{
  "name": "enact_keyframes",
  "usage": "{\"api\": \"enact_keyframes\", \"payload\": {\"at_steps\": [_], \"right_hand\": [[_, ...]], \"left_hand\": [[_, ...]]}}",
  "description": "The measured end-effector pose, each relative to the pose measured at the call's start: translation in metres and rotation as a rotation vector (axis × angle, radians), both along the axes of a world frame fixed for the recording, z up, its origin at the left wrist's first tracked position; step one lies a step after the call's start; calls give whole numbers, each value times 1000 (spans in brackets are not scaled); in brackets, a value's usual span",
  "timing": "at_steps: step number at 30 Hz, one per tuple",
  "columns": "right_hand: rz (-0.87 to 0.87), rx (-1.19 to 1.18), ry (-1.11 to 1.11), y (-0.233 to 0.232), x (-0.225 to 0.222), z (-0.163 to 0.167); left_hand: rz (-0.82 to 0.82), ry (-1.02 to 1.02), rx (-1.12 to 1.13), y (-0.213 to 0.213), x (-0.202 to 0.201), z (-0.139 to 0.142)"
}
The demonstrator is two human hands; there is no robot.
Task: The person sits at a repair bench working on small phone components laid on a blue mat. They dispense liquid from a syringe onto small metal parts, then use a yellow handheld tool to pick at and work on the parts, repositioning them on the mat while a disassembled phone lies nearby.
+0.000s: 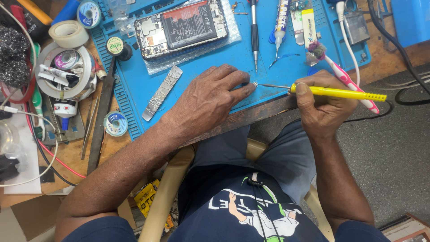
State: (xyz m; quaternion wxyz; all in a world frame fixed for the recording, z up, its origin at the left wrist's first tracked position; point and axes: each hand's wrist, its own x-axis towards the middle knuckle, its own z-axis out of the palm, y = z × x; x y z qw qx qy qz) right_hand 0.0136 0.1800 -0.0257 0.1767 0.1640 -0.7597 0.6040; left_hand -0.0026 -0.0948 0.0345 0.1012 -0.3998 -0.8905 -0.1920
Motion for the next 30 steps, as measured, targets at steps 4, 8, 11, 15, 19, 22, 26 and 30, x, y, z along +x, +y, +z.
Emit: {"api": "enact_keyframes", "payload": {"at_steps": [4,8,11,15,19,22,26,30], "right_hand": [[10,10,-2,-1,1,-1],[8,2,-22,-1,0,-1],[6,-8,-9,-1,0,0],[4,2,-17,-1,1,0],[2,-13,-33,-1,0,-1],[7,2,1,-1,0,-1],[6,11,-16,-1,1,1],[-4,-5,-23,-2,2,2]], "left_hand": [[-7,-9,2,-1,0,0],[-3,3,6,0,-1,0],[-6,6,6,1,-2,1],[-18,1,7,-1,-1,2],[-9,-4,-2,0,-1,2],[-10,-4,-8,0,-1,1],[-14,1,-5,0,-1,2],[-19,-10,-2,0,0,4]]}}
